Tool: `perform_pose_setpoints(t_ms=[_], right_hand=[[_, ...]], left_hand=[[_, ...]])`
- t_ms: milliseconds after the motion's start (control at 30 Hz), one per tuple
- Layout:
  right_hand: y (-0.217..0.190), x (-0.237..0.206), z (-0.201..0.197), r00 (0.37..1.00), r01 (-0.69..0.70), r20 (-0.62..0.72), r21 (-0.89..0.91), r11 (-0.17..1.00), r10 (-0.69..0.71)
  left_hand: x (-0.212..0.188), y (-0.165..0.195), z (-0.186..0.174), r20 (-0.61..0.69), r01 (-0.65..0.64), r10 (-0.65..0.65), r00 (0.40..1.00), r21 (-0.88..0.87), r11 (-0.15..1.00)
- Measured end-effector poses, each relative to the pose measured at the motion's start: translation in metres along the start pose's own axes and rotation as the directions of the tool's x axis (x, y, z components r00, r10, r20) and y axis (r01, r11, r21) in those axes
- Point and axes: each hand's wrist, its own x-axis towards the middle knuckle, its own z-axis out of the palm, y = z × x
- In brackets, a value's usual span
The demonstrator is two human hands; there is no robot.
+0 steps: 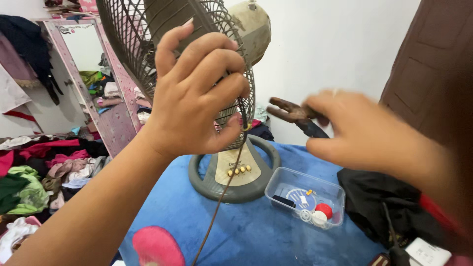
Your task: The person unscrews the rear grille of a small red toy fan with a screwdriver, then plugs the fan into a wall outlet and tests it. They then use pliers to work on the power cord of a larger standing fan, manipulating the wire near the fan base.
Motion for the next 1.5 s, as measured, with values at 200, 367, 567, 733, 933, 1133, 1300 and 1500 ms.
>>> perform_pose_setpoints(t_ms=[200,367,567,733,933,1133,1300,1500], right_hand=[[0.006,0.000,0.049,0.794,-0.507,0.576,0.804,0.312,-0.195],[0.008,0.003,0.056,0.732,-0.583,0.514,0.812,-0.020,-0.447],[0.007,0.007,0.045,0.632,-0.663,0.477,0.741,-0.107,-0.610],[0.005,0.015,0.047,0.628,-0.629,0.483,0.777,-0.033,-0.610],[0.022,0.029,0.048,0.569,-0.630,0.480,0.776,0.021,-0.668],[0.021,0.028,0.046,0.583,-0.635,0.635,0.745,0.203,-0.507],[0.014,0.025,0.041,0.607,-0.559,0.603,0.787,0.262,-0.518],[0.015,0.021,0.030,0.622,-0.610,0.666,0.742,0.277,-0.412]], left_hand=[[-0.002,0.001,-0.002,-0.004,0.023,-0.023,1.000,0.012,1.000],[-0.001,0.007,-0.004,-0.007,0.027,-0.027,1.000,0.015,1.000],[0.000,0.006,-0.001,-0.012,0.024,-0.024,1.000,0.002,1.000],[-0.005,0.001,-0.008,-0.016,0.017,-0.018,1.000,-0.014,1.000],[0.000,0.006,0.000,-0.023,0.022,-0.022,0.999,-0.005,1.000],[0.001,0.009,0.001,-0.027,0.032,-0.032,0.999,0.003,0.999],[-0.004,0.007,-0.001,-0.038,0.027,-0.026,0.999,0.009,1.000],[-0.001,0.008,0.005,-0.042,0.021,-0.020,0.999,0.007,1.000]])
